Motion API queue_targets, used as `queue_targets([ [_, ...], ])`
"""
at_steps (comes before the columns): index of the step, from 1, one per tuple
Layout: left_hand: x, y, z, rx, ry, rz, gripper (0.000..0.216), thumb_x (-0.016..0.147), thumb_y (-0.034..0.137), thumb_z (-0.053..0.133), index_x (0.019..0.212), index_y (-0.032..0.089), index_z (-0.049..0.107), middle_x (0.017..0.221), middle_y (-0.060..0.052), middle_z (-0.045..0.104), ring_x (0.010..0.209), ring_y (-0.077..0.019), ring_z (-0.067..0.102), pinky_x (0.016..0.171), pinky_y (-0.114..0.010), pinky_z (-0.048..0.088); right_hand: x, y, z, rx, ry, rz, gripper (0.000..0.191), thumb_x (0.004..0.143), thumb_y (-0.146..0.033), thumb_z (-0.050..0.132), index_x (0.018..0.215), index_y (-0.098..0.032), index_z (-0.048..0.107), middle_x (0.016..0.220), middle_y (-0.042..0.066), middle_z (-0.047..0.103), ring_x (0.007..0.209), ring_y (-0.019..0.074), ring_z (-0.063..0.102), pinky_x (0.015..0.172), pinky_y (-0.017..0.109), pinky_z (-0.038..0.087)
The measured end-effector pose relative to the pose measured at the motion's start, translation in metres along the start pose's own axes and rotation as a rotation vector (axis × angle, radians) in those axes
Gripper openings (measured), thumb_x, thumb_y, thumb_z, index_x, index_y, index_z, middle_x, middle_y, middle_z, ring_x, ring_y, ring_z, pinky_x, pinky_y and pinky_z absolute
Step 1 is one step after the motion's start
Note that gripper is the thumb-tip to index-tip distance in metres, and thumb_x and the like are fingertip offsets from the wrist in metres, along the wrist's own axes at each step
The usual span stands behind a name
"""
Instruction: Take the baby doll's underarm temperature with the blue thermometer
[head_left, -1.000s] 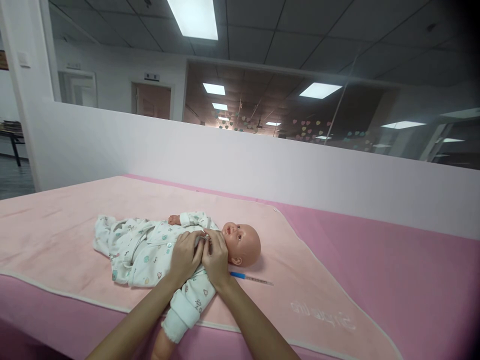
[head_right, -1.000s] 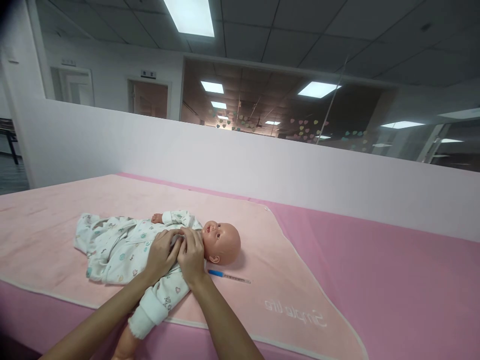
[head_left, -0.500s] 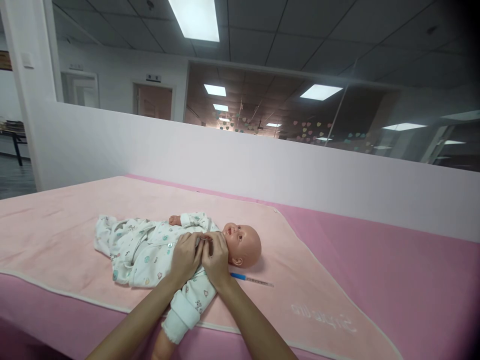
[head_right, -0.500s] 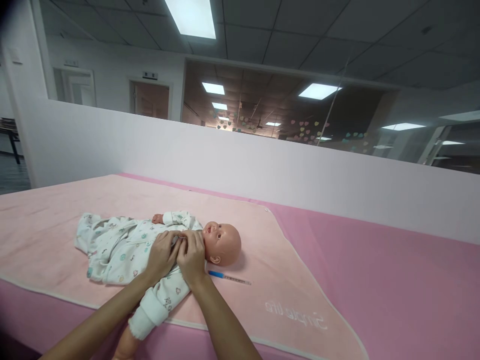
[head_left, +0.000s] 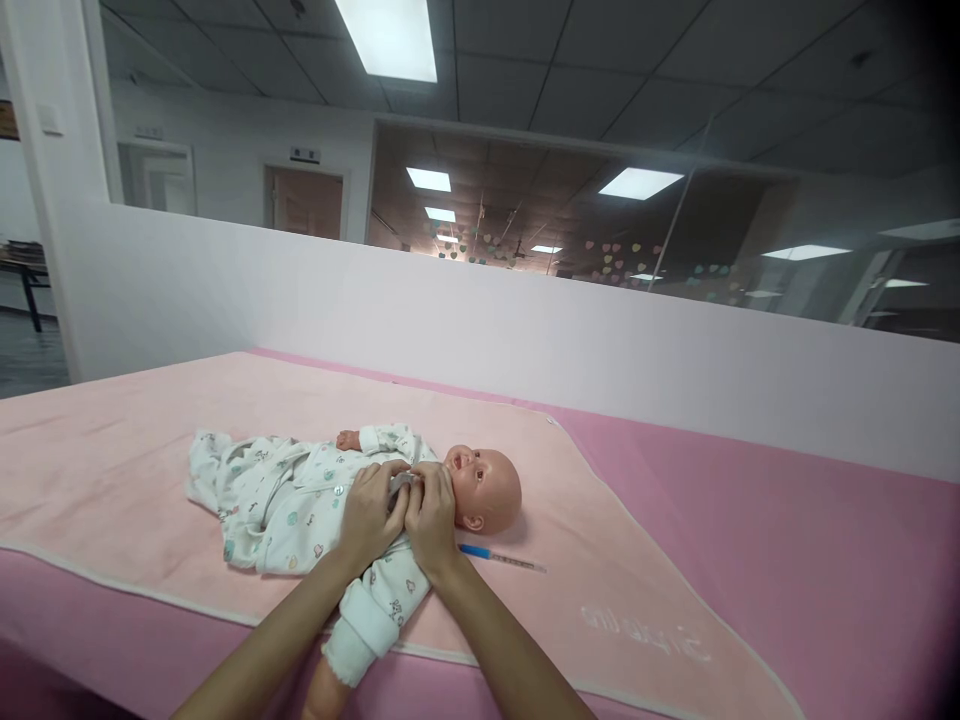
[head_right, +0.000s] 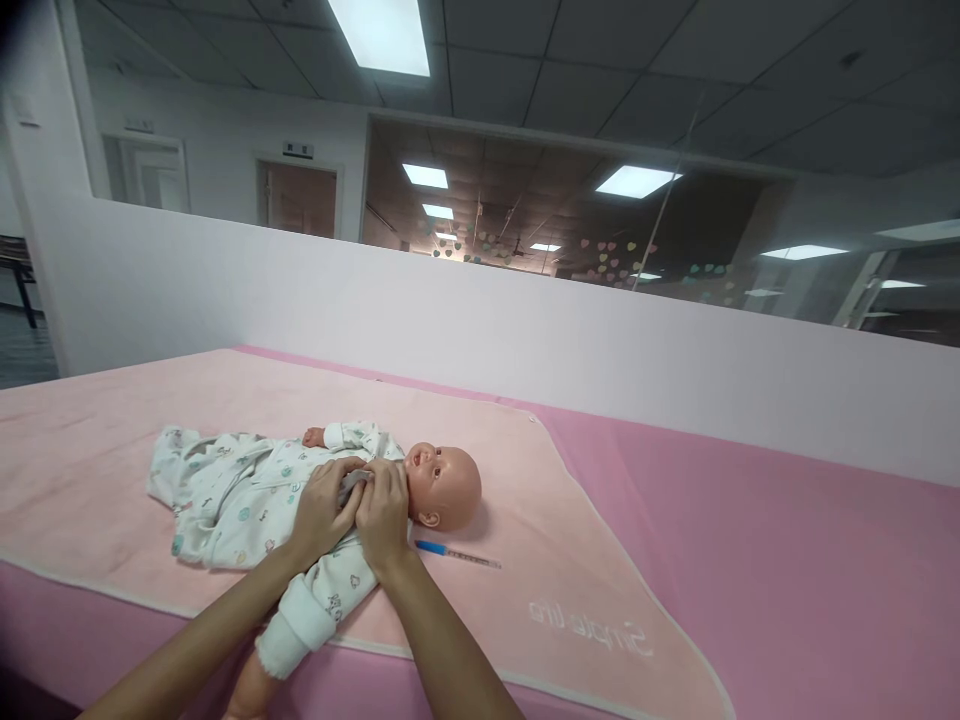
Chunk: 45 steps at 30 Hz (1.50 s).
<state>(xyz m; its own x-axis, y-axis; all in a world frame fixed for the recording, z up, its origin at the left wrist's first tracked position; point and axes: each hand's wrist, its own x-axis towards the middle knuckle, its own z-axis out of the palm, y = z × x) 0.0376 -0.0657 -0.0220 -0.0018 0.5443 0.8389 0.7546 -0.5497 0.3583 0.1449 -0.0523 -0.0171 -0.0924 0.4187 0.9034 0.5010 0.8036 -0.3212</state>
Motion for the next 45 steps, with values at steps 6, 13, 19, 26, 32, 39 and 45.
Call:
queue_targets([
  [6, -0.001, -0.002, 0.002, 0.028, 0.014, 0.016, 0.012, 0.086, 0.020, 0.043, 0.094, 0.019, 0.052, 0.086, -0.005, 0.061, 0.079, -0.0211, 0.054, 0.072, -0.034, 0.039, 0.001, 0.001, 0.000, 0.026, 0.000, 0.032, 0.020, 0.084, -0.008, 0.036, 0.085, -0.020, 0.052, 0.081, 0.004, 0.057, 0.080, 0.0183, 0.051, 0.073, 0.033, 0.044],
  [13, -0.003, -0.006, 0.005, 0.037, 0.055, 0.035, 0.014, 0.090, 0.025, 0.043, 0.098, 0.019, 0.053, 0.089, -0.005, 0.063, 0.079, -0.0208, 0.054, 0.073, -0.034, 0.040, 0.003, -0.002, -0.002, 0.073, 0.007, 0.059, 0.024, 0.080, -0.006, 0.040, 0.093, -0.019, 0.056, 0.084, 0.005, 0.060, 0.083, 0.0181, 0.055, 0.075, 0.032, 0.046],
  [19, -0.003, -0.006, 0.006, 0.030, 0.064, 0.017, 0.013, 0.091, 0.024, 0.043, 0.099, 0.019, 0.052, 0.091, -0.005, 0.063, 0.081, -0.0206, 0.055, 0.075, -0.034, 0.041, 0.004, -0.001, -0.001, 0.065, -0.012, 0.021, 0.027, 0.080, -0.006, 0.039, 0.095, -0.019, 0.057, 0.088, 0.006, 0.062, 0.085, 0.0184, 0.056, 0.078, 0.033, 0.047],
  [26, -0.004, -0.008, 0.007, -0.039, 0.092, -0.036, 0.016, 0.091, 0.024, 0.041, 0.102, 0.019, 0.052, 0.094, -0.006, 0.062, 0.087, -0.0201, 0.056, 0.078, -0.034, 0.044, 0.003, 0.004, -0.001, -0.011, -0.066, -0.050, 0.027, 0.087, -0.009, 0.037, 0.100, -0.019, 0.057, 0.091, 0.006, 0.063, 0.085, 0.0186, 0.055, 0.079, 0.035, 0.047],
  [32, -0.006, -0.010, 0.009, -0.062, 0.108, -0.041, 0.018, 0.092, 0.027, 0.041, 0.104, 0.019, 0.051, 0.099, -0.007, 0.062, 0.091, -0.0210, 0.056, 0.080, -0.036, 0.044, 0.001, 0.008, 0.000, -0.085, -0.099, -0.117, 0.027, 0.087, -0.007, 0.035, 0.098, -0.019, 0.057, 0.085, 0.005, 0.062, 0.079, 0.0186, 0.053, 0.074, 0.034, 0.046],
  [39, -0.005, -0.008, 0.006, -0.038, 0.082, -0.039, 0.018, 0.090, 0.025, 0.040, 0.102, 0.019, 0.052, 0.095, -0.007, 0.061, 0.087, -0.0212, 0.055, 0.080, -0.037, 0.043, 0.002, 0.002, -0.001, -0.083, -0.088, -0.073, 0.021, 0.085, -0.009, 0.036, 0.087, -0.018, 0.054, 0.082, 0.005, 0.059, 0.078, 0.0180, 0.051, 0.073, 0.032, 0.044],
  [45, -0.006, -0.003, 0.000, -0.089, 0.097, -0.029, 0.019, 0.088, 0.022, 0.038, 0.099, 0.019, 0.053, 0.088, -0.006, 0.061, 0.080, -0.0197, 0.053, 0.075, -0.035, 0.041, 0.001, -0.004, -0.005, -0.077, -0.084, -0.036, 0.020, 0.082, -0.012, 0.040, 0.096, -0.016, 0.053, 0.081, 0.006, 0.057, 0.078, 0.0190, 0.051, 0.072, 0.033, 0.044],
])
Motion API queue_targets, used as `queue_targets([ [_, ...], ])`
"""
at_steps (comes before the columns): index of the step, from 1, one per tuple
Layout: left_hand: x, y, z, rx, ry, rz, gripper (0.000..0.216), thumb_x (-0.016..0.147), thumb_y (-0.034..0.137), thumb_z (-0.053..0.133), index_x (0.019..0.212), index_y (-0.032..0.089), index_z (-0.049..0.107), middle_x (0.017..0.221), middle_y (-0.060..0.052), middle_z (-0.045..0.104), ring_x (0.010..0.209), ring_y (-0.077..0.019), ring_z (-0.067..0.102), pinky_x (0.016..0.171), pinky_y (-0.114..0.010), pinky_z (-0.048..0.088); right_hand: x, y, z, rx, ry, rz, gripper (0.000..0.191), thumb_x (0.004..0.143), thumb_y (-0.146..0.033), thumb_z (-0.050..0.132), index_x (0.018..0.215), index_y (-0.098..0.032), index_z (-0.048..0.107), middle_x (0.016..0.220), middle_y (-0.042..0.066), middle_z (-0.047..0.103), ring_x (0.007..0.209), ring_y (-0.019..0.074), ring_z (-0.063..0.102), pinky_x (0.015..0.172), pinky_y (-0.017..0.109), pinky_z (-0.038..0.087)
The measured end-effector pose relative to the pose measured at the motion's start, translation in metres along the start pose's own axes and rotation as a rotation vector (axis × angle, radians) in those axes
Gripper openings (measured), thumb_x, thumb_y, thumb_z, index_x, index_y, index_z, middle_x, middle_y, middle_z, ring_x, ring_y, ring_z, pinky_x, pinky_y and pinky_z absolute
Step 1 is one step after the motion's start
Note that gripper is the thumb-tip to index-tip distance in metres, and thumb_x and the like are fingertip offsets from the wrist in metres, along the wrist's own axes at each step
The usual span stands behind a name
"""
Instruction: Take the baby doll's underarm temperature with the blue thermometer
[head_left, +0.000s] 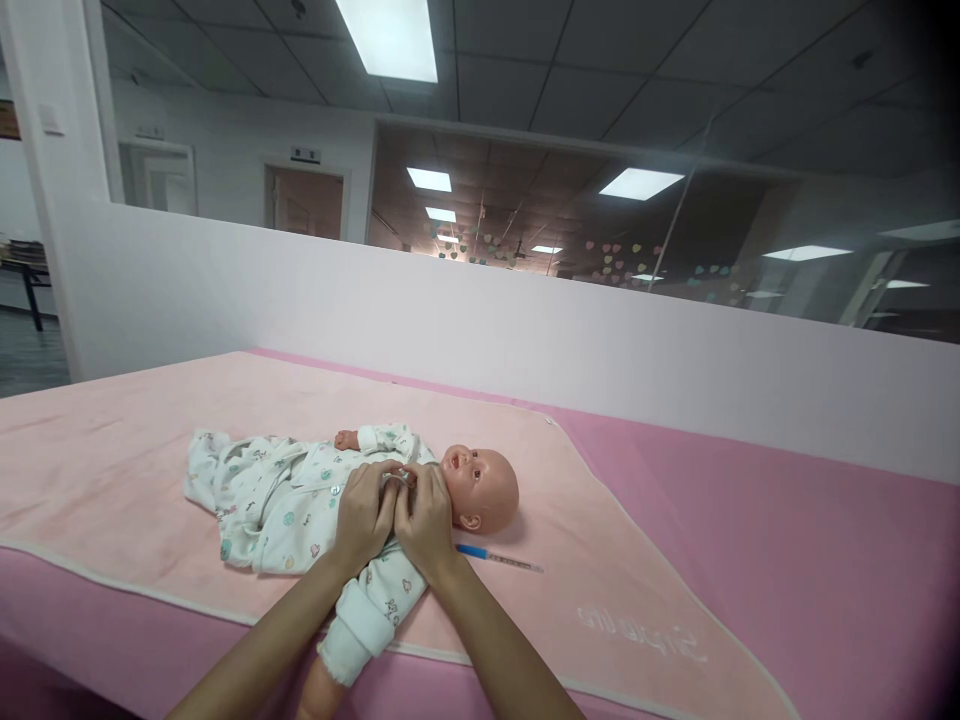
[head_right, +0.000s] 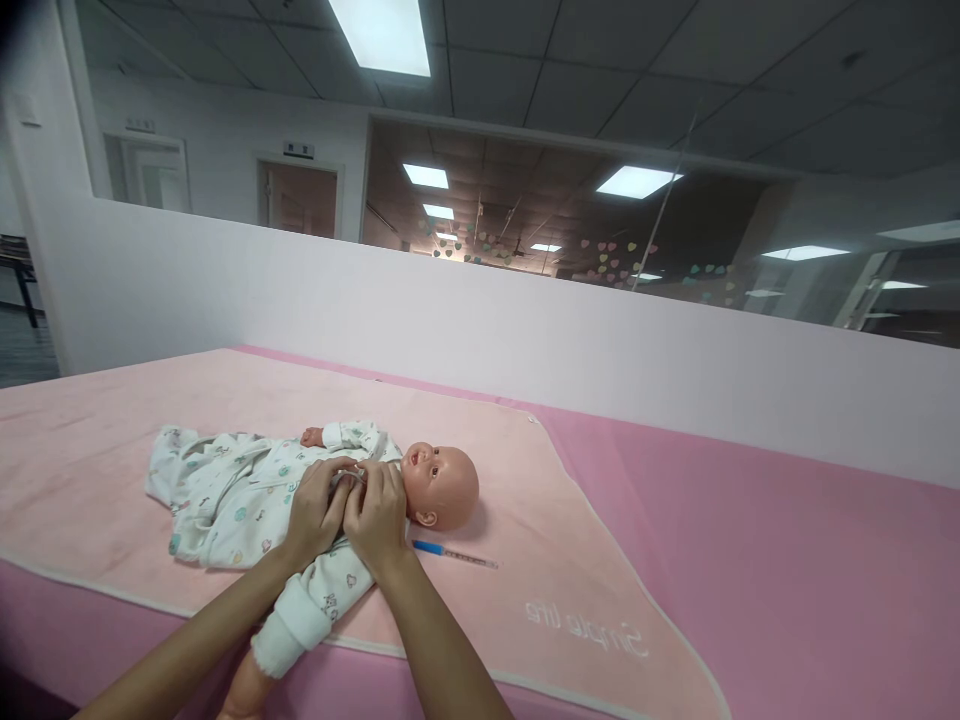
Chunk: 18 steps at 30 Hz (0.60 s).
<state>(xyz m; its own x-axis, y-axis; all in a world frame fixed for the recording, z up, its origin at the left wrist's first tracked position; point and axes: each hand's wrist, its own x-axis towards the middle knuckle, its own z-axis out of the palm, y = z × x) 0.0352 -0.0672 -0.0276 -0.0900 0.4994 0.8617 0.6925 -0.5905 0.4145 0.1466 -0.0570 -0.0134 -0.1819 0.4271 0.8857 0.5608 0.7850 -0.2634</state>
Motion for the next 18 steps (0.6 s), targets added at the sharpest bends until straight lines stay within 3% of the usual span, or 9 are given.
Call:
queue_targets([
  [8, -0.0019, 0.0006, -0.0056, -0.023, 0.067, 0.066, 0.028, 0.072, 0.013, 0.039, 0.097, 0.018, 0.050, 0.090, -0.007, 0.058, 0.084, -0.0222, 0.051, 0.078, -0.037, 0.039, -0.0026, -0.0024, -0.0027, 0.103, 0.123, -0.035, 0.022, 0.081, -0.009, 0.036, 0.097, -0.018, 0.048, 0.083, 0.006, 0.054, 0.080, 0.0182, 0.051, 0.071, 0.033, 0.045],
  [13, 0.0007, -0.0002, -0.0060, 0.118, 0.106, -0.082, 0.027, 0.068, 0.011, 0.039, 0.087, 0.020, 0.055, 0.087, -0.006, 0.061, 0.083, -0.0243, 0.050, 0.076, -0.039, 0.034, -0.0038, -0.0029, -0.0030, 0.126, 0.166, -0.016, 0.021, 0.083, -0.009, 0.036, 0.096, -0.018, 0.048, 0.085, 0.006, 0.055, 0.082, 0.0174, 0.052, 0.072, 0.032, 0.046],
  [18, 0.0025, -0.0001, -0.0049, 0.241, 0.103, -0.118, 0.015, 0.070, 0.012, 0.043, 0.075, 0.020, 0.054, 0.083, -0.005, 0.060, 0.082, -0.0256, 0.048, 0.074, -0.039, 0.031, -0.0038, -0.0020, -0.0019, 0.134, 0.181, 0.010, 0.021, 0.083, -0.009, 0.036, 0.096, -0.019, 0.049, 0.086, 0.006, 0.055, 0.082, 0.0175, 0.053, 0.072, 0.033, 0.046],
])
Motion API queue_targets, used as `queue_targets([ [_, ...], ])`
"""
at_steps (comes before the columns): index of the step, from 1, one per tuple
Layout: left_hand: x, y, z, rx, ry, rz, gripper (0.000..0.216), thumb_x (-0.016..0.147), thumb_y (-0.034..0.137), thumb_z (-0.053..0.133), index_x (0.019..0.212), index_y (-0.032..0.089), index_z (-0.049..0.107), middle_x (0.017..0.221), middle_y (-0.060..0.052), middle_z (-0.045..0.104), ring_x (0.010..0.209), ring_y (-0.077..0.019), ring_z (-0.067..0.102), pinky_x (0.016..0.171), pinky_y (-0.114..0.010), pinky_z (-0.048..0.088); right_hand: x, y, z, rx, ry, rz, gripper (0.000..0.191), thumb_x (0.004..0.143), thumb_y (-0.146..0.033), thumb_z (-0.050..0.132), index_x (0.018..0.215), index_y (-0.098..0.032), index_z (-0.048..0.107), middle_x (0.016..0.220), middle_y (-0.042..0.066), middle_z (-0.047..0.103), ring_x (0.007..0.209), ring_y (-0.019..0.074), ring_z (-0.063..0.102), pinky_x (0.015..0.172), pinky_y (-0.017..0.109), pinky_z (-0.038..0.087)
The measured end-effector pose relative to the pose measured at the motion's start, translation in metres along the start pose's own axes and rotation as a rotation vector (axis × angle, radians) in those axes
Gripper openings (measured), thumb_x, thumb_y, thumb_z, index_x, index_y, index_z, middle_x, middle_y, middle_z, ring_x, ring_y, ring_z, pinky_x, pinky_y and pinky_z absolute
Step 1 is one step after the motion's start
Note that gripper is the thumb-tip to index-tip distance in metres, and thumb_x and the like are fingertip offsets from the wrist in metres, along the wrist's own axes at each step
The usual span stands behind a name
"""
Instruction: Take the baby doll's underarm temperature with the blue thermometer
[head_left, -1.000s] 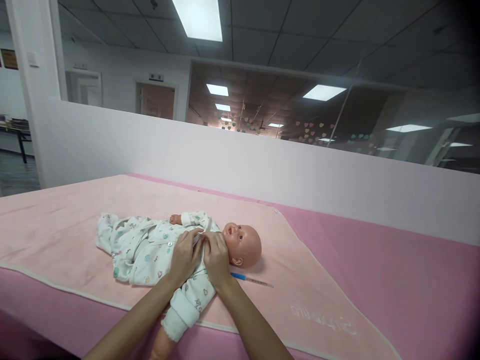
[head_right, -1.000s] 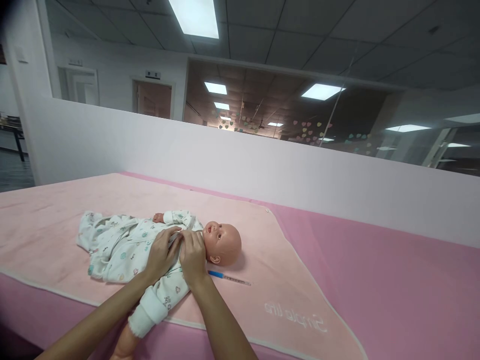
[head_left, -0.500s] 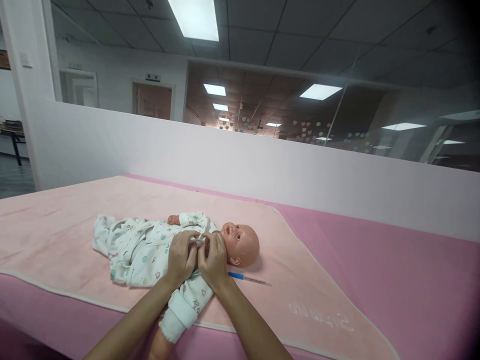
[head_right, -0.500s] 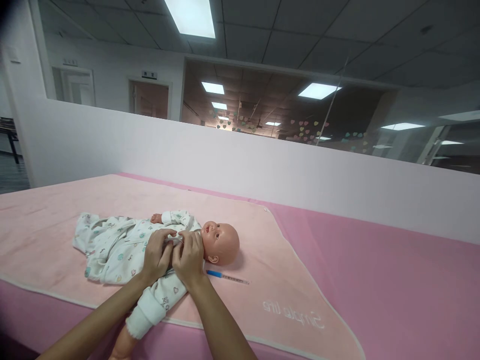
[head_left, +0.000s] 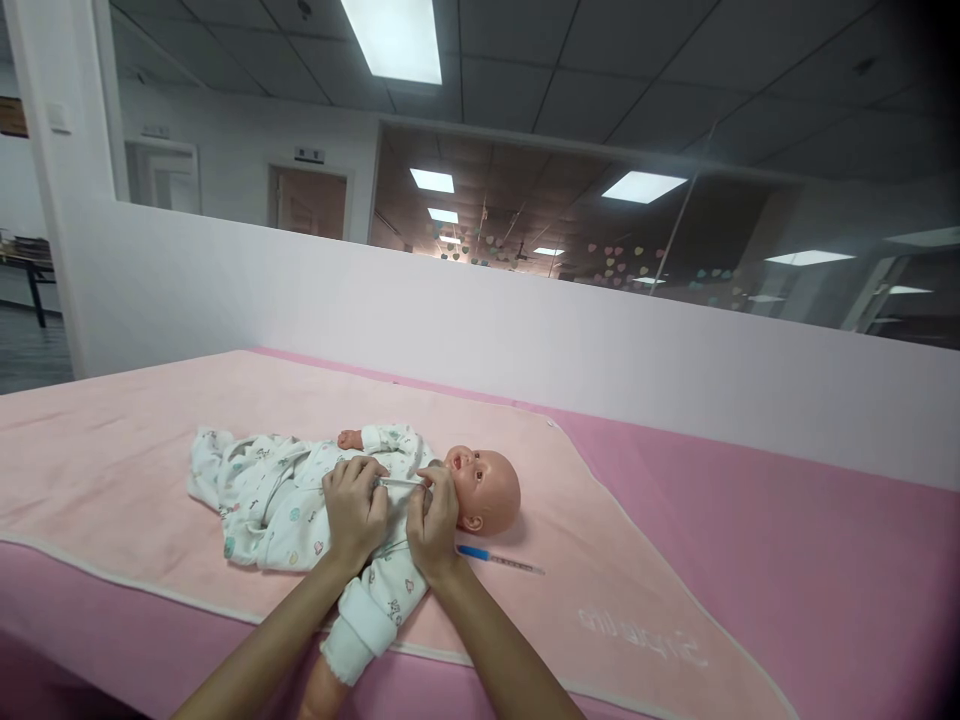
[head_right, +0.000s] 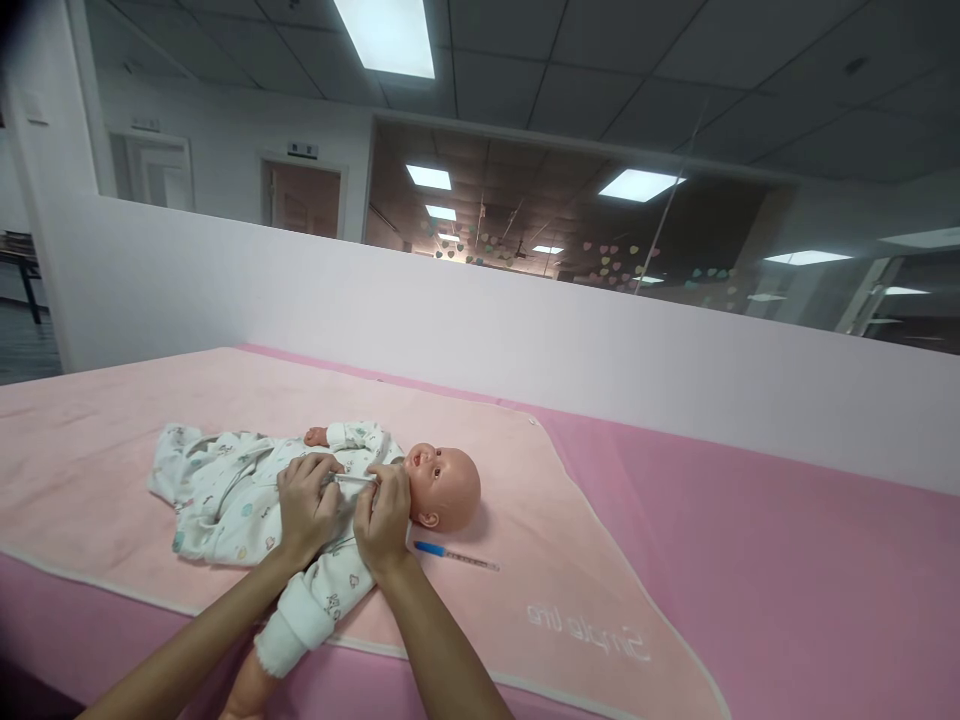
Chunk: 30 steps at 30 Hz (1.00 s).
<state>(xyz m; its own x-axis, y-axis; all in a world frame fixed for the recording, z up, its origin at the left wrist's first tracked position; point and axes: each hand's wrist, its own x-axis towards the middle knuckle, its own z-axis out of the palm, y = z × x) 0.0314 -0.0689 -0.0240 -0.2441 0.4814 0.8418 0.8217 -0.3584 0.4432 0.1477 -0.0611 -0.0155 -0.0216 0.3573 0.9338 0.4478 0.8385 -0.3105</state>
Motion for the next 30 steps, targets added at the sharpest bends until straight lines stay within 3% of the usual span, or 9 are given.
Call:
queue_targets([
  [12, -0.001, 0.003, -0.001, -0.102, 0.034, -0.014, 0.008, 0.073, 0.013, 0.043, 0.074, 0.020, 0.047, 0.074, -0.003, 0.056, 0.076, -0.0221, 0.048, 0.074, -0.038, 0.033, 0.001, 0.001, 0.001, -0.004, 0.005, 0.024, 0.022, 0.082, -0.010, 0.037, 0.097, -0.018, 0.050, 0.086, 0.006, 0.055, 0.082, 0.0174, 0.052, 0.074, 0.033, 0.046],
  [20, -0.002, 0.002, 0.002, -0.236, -0.022, 0.027, 0.004, 0.074, 0.016, 0.048, 0.075, 0.020, 0.048, 0.074, -0.002, 0.055, 0.072, -0.0189, 0.050, 0.070, -0.033, 0.040, 0.007, -0.004, -0.001, -0.043, -0.196, -0.042, 0.030, 0.075, -0.008, 0.041, 0.100, -0.017, 0.054, 0.096, 0.008, 0.058, 0.092, 0.0202, 0.052, 0.085, 0.037, 0.042],
  [25, -0.001, -0.001, 0.001, -0.374, -0.029, -0.133, 0.005, 0.071, 0.017, 0.050, 0.075, 0.019, 0.051, 0.070, 0.000, 0.055, 0.067, -0.0158, 0.052, 0.063, -0.028, 0.044, 0.008, 0.000, 0.001, -0.072, -0.298, -0.058, 0.022, 0.078, -0.009, 0.043, 0.089, -0.019, 0.058, 0.085, 0.004, 0.061, 0.082, 0.0188, 0.052, 0.076, 0.033, 0.041],
  [30, 0.002, -0.019, -0.004, -0.652, -0.186, -0.344, 0.012, 0.068, 0.026, 0.062, 0.072, 0.016, 0.056, 0.069, -0.001, 0.059, 0.066, -0.0150, 0.057, 0.061, -0.025, 0.047, 0.006, 0.003, 0.006, -0.105, -0.296, -0.053, 0.014, 0.081, -0.012, 0.048, 0.083, -0.021, 0.059, 0.082, 0.003, 0.061, 0.081, 0.0182, 0.052, 0.074, 0.031, 0.041],
])
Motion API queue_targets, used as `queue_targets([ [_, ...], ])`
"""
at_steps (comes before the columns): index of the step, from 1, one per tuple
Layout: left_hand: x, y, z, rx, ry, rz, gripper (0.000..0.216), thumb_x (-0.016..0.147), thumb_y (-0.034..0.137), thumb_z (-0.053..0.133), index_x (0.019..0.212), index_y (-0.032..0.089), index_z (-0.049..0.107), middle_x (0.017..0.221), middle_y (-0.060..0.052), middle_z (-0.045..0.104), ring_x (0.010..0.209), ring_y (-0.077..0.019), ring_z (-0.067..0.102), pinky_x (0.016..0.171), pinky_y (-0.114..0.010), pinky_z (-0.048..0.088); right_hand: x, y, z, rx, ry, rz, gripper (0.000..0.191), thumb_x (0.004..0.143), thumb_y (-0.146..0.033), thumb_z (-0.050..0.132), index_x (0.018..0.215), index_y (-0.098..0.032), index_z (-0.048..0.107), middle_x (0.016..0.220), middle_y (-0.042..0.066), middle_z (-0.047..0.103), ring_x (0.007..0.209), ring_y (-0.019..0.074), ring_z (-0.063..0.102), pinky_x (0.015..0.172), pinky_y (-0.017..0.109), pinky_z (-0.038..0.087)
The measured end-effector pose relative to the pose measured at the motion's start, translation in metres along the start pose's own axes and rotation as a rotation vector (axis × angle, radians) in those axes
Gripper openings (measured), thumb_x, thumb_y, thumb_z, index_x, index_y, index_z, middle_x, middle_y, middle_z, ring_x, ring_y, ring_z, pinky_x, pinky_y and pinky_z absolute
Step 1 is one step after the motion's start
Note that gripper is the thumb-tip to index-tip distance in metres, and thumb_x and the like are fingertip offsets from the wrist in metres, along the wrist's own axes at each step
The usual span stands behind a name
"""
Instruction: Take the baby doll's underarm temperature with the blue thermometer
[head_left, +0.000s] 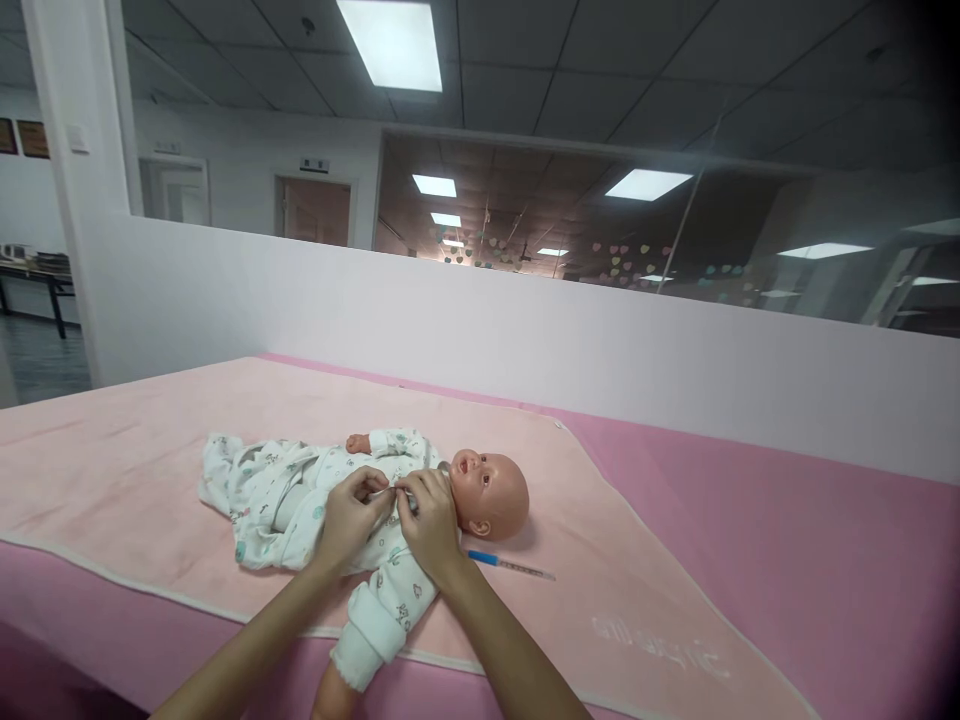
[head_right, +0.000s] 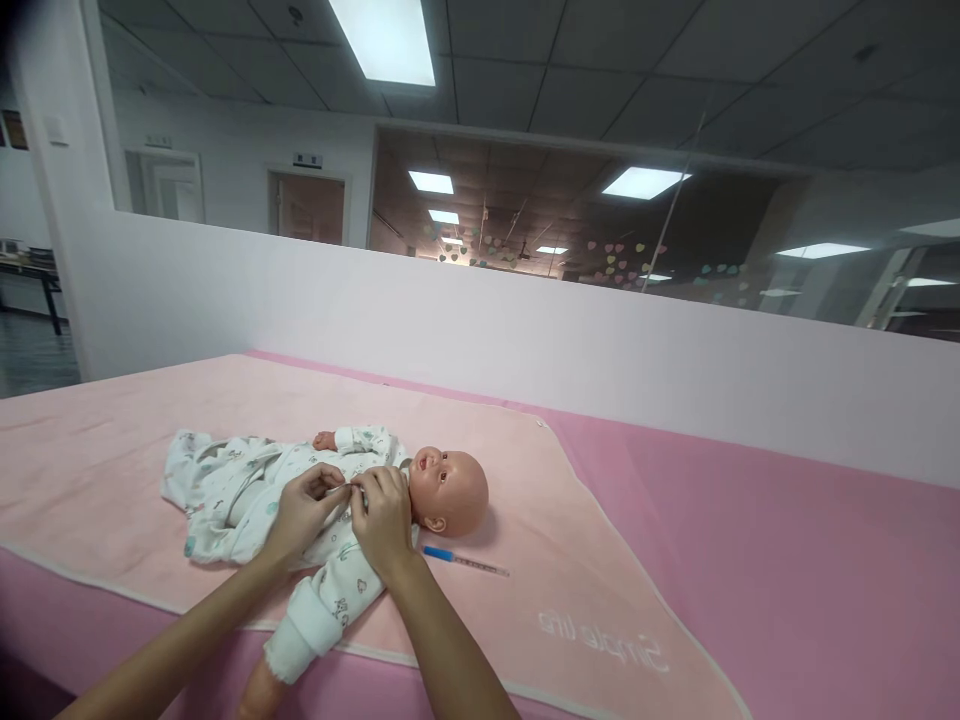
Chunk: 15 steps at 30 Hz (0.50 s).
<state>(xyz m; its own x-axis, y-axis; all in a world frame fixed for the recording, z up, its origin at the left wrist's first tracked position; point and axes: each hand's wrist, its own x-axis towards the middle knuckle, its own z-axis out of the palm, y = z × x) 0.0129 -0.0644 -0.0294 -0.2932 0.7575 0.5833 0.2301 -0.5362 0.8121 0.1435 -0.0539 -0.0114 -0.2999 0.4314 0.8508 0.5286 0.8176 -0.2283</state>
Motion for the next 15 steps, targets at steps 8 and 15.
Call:
queue_targets([
  [8, 0.0023, -0.0023, -0.0099, -0.166, -0.057, -0.128, 0.027, 0.067, 0.035, 0.070, 0.084, 0.015, 0.066, 0.075, -0.004, 0.068, 0.071, -0.0175, 0.062, 0.066, -0.028, 0.051, -0.0005, -0.0002, 0.0000, -0.002, -0.026, 0.021, 0.009, 0.084, -0.017, 0.052, 0.087, -0.021, 0.060, 0.086, 0.003, 0.063, 0.084, 0.0186, 0.053, 0.075, 0.032, 0.040],
  [15, 0.0004, -0.0012, -0.0115, -0.157, -0.052, -0.112, 0.017, 0.071, 0.028, 0.062, 0.083, 0.016, 0.069, 0.084, -0.005, 0.070, 0.080, -0.0196, 0.064, 0.071, -0.028, 0.051, -0.0009, -0.0009, -0.0006, -0.030, -0.071, 0.021, 0.015, 0.084, -0.019, 0.052, 0.094, -0.022, 0.062, 0.084, 0.003, 0.061, 0.082, 0.0184, 0.051, 0.073, 0.031, 0.039],
])
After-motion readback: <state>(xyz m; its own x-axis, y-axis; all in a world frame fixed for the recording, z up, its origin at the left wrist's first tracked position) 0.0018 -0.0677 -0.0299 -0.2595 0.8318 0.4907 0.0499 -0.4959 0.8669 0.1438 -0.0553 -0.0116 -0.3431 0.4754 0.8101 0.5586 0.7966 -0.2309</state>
